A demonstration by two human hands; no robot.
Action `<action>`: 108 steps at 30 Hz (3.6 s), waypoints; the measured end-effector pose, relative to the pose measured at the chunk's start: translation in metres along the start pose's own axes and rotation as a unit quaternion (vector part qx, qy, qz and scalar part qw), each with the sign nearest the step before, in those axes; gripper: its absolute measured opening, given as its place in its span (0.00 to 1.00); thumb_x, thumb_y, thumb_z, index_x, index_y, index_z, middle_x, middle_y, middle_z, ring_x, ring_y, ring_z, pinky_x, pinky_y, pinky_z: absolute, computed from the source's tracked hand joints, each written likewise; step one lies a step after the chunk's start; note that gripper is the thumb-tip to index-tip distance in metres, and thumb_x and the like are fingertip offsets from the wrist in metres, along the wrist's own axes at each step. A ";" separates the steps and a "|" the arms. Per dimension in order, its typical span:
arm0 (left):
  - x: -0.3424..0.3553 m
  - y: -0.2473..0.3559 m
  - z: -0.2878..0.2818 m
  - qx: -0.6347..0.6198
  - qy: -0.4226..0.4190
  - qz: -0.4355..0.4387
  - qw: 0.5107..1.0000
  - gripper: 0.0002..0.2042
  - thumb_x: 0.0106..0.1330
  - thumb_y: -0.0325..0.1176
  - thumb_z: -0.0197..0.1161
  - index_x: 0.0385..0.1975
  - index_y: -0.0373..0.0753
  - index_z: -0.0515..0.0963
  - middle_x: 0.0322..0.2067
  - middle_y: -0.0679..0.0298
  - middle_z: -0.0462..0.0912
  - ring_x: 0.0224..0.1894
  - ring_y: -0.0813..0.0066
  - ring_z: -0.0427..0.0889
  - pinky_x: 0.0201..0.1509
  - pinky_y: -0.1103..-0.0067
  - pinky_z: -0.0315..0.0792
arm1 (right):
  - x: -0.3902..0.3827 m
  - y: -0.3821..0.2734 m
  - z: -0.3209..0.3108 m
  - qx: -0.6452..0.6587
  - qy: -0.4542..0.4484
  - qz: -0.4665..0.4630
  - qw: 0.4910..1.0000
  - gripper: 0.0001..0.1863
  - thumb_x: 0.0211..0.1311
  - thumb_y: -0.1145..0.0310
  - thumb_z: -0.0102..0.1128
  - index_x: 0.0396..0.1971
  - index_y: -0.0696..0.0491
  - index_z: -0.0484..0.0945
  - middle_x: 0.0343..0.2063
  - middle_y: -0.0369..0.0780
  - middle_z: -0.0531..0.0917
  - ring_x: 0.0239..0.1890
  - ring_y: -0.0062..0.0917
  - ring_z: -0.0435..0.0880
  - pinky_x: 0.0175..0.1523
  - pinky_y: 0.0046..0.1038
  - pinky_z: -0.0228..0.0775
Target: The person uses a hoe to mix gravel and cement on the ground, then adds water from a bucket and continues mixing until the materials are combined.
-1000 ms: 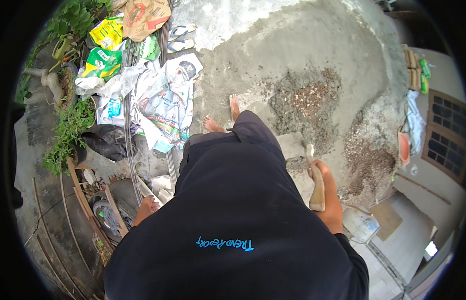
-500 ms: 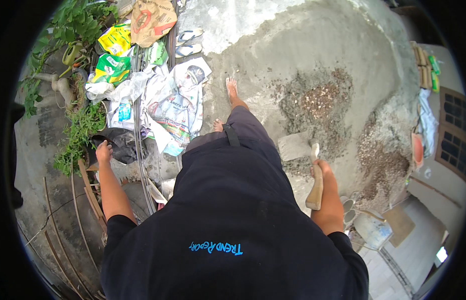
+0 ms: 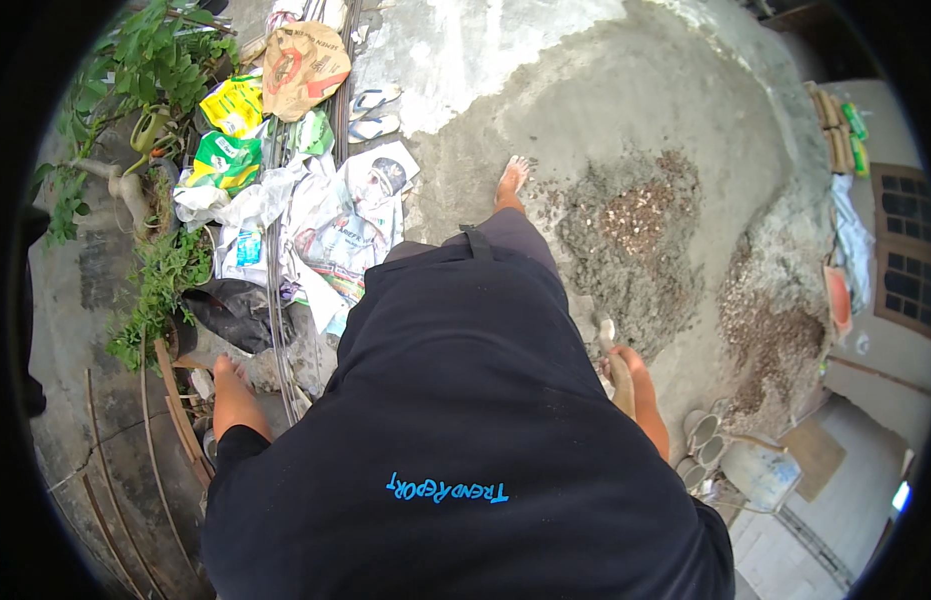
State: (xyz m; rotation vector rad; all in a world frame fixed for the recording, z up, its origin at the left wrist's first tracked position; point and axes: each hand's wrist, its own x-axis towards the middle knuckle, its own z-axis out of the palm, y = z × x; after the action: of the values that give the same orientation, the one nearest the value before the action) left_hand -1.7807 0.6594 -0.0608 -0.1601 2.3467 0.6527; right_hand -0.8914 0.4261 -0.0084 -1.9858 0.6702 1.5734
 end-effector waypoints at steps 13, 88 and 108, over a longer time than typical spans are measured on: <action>-0.285 0.119 0.365 0.179 -0.428 0.365 0.807 0.21 0.69 0.42 0.59 0.55 0.36 0.75 0.44 0.58 0.84 0.41 0.67 0.83 0.45 0.73 0.73 | -0.006 0.007 -0.052 0.113 -0.028 0.019 0.993 0.18 0.54 0.64 0.52 0.41 0.61 0.69 0.24 0.45 0.75 0.20 0.32 0.76 0.23 0.31 0.73; -0.846 -0.245 0.889 0.538 0.030 0.119 -0.834 0.24 0.46 0.33 0.64 0.45 0.29 0.75 0.40 0.43 0.83 0.45 0.50 0.83 0.48 0.66 0.76 | 0.313 -0.406 0.332 0.909 0.295 0.269 -0.123 0.19 0.55 0.74 0.57 0.45 0.65 0.67 0.29 0.46 0.73 0.25 0.38 0.78 0.29 0.41 0.77; -1.320 -0.353 0.910 0.279 0.022 0.389 -0.878 0.10 0.42 0.24 0.61 0.26 0.33 0.71 0.22 0.43 0.78 0.31 0.39 0.80 0.36 0.59 0.74 | 0.230 -0.627 -0.122 0.903 0.175 -0.024 -0.391 0.28 0.53 0.80 0.56 0.51 0.49 0.55 0.34 0.45 0.70 0.28 0.35 0.77 0.31 0.43 0.78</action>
State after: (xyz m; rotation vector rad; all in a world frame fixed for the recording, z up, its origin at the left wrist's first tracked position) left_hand -0.1456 0.7244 0.0715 -1.2515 1.7475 0.8601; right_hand -0.3419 0.7983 -0.1527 -2.0696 -2.2883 2.9414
